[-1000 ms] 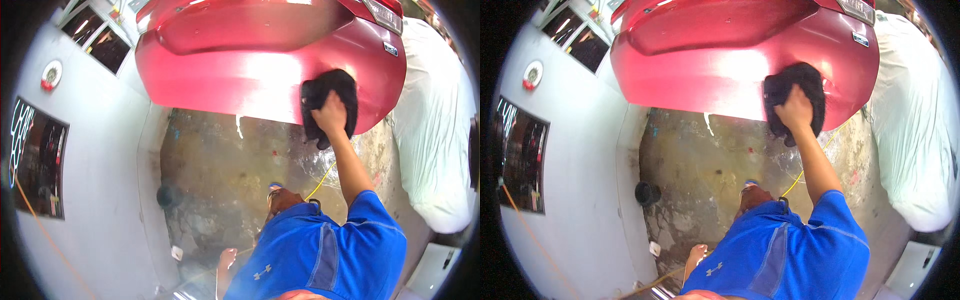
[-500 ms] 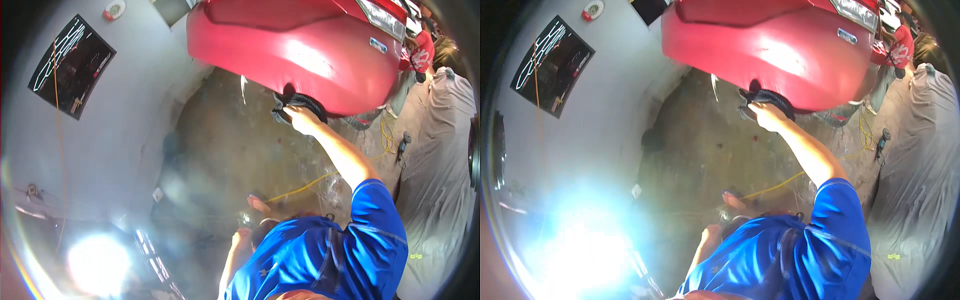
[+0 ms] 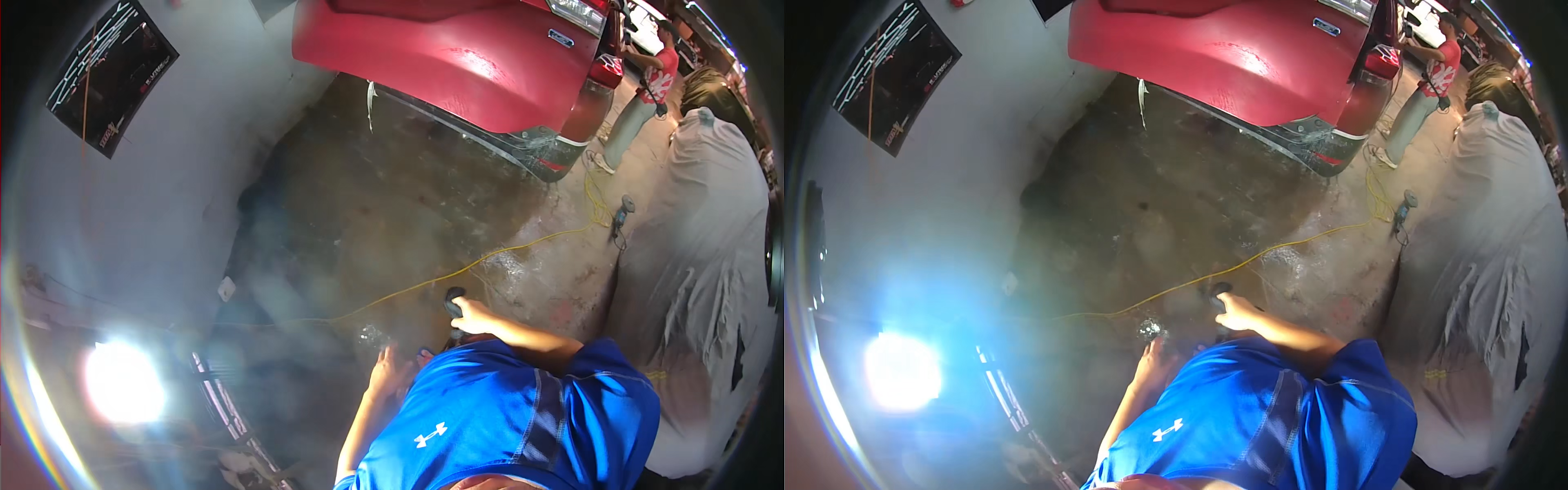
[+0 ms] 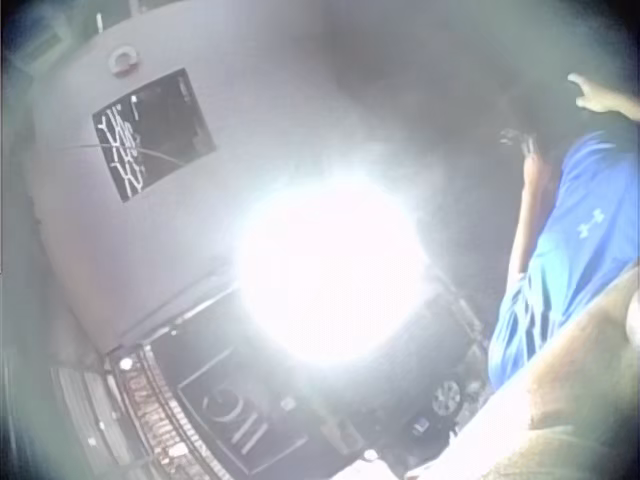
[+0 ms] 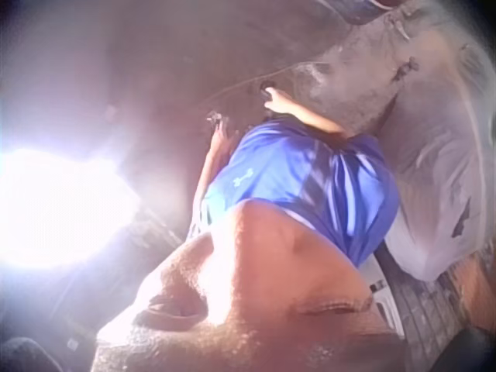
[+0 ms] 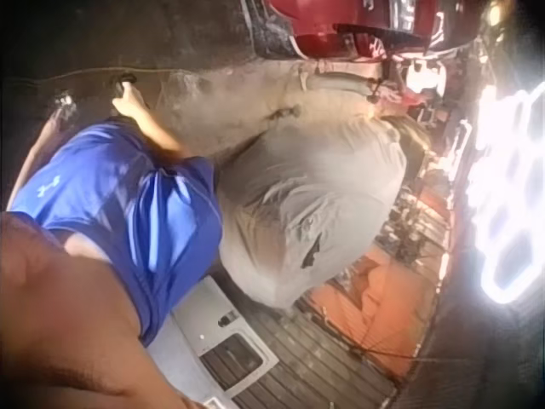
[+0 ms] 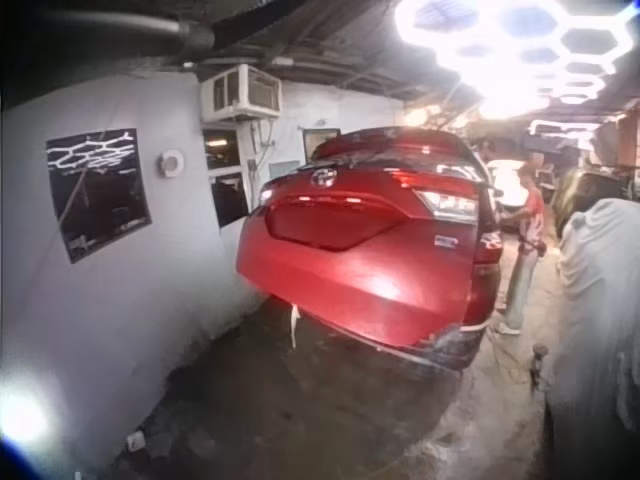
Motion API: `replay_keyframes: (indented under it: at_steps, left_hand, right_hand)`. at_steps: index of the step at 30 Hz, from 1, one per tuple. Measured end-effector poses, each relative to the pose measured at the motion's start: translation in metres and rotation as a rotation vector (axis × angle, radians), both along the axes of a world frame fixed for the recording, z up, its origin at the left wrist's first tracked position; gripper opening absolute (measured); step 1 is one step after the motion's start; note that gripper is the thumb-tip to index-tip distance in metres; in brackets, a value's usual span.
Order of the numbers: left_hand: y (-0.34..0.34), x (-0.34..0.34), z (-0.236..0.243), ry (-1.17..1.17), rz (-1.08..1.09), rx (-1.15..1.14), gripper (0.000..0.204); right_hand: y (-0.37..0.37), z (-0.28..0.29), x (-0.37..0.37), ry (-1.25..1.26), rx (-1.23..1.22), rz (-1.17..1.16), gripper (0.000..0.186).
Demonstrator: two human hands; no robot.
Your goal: The person sands the surface of a red car bumper using a small sanding block and water from a bucket, then wipes the sanded area with a black cloth.
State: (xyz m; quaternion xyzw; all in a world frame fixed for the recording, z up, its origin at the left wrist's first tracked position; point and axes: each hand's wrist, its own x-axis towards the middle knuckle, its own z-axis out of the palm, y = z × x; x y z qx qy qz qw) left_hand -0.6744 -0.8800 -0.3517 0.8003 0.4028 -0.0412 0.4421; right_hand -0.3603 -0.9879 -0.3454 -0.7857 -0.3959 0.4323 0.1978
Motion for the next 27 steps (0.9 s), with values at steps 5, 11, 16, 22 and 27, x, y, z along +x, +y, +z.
replay_keyframes:
  at_steps: [5,11,16,22,27]
  left_hand:
    - [-0.003,0.084,0.072,-0.324,-0.098,0.19,0.112]
    - [0.01,0.116,0.074,-0.516,0.18,-0.207,0.034]
    - [0.007,0.166,0.059,-0.745,0.323,-0.661,0.037]
    - [0.027,0.256,0.071,-0.716,0.248,-0.893,0.046]
    - [0.034,0.326,0.073,-0.407,0.214,-0.591,0.042]
  right_hand:
    - [0.04,0.069,-0.038,0.131,0.279,0.373,0.065]
    - [0.012,0.106,-0.026,0.025,0.661,-0.01,0.074]
    - [-0.03,0.083,0.017,0.103,0.493,-0.084,0.069]
    - [-0.032,0.097,0.093,0.791,0.761,-0.616,0.039]
    - [0.011,0.186,0.256,-0.413,1.233,-0.535,0.037]
